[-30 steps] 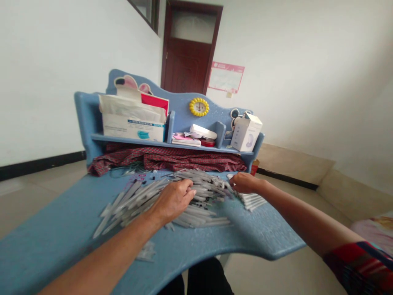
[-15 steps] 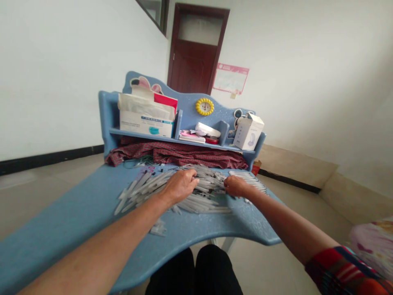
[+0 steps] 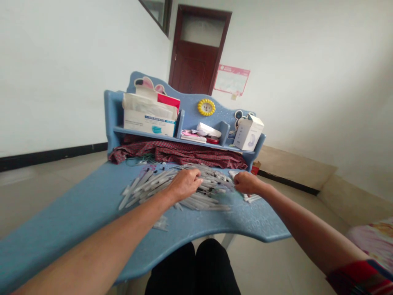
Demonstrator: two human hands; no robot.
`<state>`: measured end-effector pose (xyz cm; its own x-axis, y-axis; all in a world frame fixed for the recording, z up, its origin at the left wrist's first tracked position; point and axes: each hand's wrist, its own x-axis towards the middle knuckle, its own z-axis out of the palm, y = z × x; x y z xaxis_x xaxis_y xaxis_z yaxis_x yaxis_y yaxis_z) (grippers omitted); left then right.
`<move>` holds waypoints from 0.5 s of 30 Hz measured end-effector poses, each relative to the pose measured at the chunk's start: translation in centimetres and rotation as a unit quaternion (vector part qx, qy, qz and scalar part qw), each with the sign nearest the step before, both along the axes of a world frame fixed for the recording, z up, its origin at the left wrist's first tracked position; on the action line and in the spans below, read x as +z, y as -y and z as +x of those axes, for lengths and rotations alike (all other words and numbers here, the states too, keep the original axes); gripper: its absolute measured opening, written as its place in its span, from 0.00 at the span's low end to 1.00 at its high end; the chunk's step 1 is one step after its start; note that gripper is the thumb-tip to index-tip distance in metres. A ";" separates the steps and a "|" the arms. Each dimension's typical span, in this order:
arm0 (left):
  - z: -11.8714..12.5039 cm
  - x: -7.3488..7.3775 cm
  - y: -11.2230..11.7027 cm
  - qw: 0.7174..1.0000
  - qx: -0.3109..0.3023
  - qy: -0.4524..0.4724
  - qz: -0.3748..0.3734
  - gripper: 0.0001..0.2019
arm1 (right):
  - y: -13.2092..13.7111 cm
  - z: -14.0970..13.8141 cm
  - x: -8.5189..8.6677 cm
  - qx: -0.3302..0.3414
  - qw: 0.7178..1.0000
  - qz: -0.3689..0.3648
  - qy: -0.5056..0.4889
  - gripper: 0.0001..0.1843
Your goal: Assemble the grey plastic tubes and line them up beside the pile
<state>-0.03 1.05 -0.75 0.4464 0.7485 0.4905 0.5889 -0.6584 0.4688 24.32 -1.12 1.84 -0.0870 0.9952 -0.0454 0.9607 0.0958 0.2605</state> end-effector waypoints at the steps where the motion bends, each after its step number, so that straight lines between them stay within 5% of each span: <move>1: 0.0 0.0 0.0 1.000 -0.002 0.007 -0.009 0.07 | 0.2 -0.1 0.2 -0.002 1.000 0.009 -0.004 0.14; 9: 0.5 0.0 0.3 0.988 -0.037 0.078 -0.127 0.08 | 1.9 -0.6 1.6 0.011 0.995 0.055 -0.078 0.12; 15: 0.6 0.6 1.6 0.952 -0.094 0.148 -0.251 0.14 | 3.3 -2.5 2.0 0.065 0.978 0.076 -0.181 0.14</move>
